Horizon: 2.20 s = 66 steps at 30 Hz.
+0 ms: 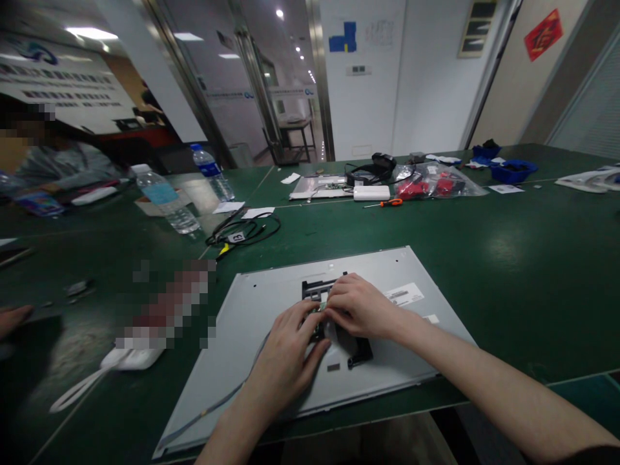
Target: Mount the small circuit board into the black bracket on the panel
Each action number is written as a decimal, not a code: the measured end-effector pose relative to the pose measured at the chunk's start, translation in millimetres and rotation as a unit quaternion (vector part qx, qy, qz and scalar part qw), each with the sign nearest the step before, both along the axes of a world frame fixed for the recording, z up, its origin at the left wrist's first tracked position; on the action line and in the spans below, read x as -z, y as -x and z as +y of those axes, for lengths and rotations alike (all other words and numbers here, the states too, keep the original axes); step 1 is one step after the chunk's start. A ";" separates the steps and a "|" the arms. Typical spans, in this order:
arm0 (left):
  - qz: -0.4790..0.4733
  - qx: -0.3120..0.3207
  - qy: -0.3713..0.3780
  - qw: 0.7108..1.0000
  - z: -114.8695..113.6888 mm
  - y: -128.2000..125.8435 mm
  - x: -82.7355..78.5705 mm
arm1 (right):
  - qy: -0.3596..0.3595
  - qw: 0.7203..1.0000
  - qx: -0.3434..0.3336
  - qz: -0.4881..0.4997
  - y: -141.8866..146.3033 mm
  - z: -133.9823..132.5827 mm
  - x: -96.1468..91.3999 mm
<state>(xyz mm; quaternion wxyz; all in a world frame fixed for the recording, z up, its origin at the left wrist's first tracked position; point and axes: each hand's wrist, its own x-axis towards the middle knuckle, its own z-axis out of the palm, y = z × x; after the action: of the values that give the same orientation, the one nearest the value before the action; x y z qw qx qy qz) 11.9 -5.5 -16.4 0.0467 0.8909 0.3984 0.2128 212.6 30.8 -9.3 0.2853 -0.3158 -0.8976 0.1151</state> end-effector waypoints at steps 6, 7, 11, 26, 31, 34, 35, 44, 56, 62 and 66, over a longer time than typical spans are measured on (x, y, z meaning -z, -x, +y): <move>0.002 -0.002 -0.002 1.000 0.1 -0.6 -1.6 | 0.005 1.000 0.016 0.006 -1.7 1.9 2.5; 0.002 -0.003 -0.004 1.000 0.1 -0.5 -1.9 | 0.006 1.000 0.018 0.006 -1.8 2.2 2.6; 0.008 -0.001 -0.008 1.000 0.3 0.1 -2.1 | 0.007 1.000 0.025 0.011 -2.1 0.9 -0.4; 0.001 0.006 -0.012 1.000 1.2 0.7 -1.2 | 0.020 1.000 0.000 -0.025 -2.1 -5.9 -5.6; 0.007 0.009 -0.001 1.000 1.2 -0.2 -3.6 | 0.027 0.999 0.006 -0.043 -1.4 -5.4 -4.9; 0.007 0.011 0.003 1.000 1.0 -0.5 -4.1 | 0.038 0.998 0.006 -0.040 -0.4 -5.2 -3.5; 0.006 0.012 0.003 1.000 0.8 -0.6 -4.1 | 0.041 0.998 0.007 -0.037 -0.1 -5.1 -3.0; 0.007 0.012 -0.011 1.000 -0.1 -1.0 -4.6 | 0.048 0.999 0.004 -0.015 -0.9 -4.6 -1.5; 0.012 0.008 0.004 1.000 -0.5 -0.1 -4.1 | 0.058 0.998 -0.006 -0.019 -1.8 -5.3 -2.5; 0.017 0.000 0.012 1.000 -0.9 -0.3 -4.7 | 0.065 0.997 -0.027 -0.018 -1.1 -6.4 -6.2; 0.022 -0.008 0.017 1.000 -1.3 -0.2 -3.5 | 0.072 0.997 -0.034 -0.018 -1.4 -6.2 -5.0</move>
<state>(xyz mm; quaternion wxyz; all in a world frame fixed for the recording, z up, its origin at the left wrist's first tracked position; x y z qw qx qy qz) 12.1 -6.8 -12.9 0.0511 0.8911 0.4104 0.1869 214.1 24.6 -4.3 0.2417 -0.3071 -0.9020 0.1837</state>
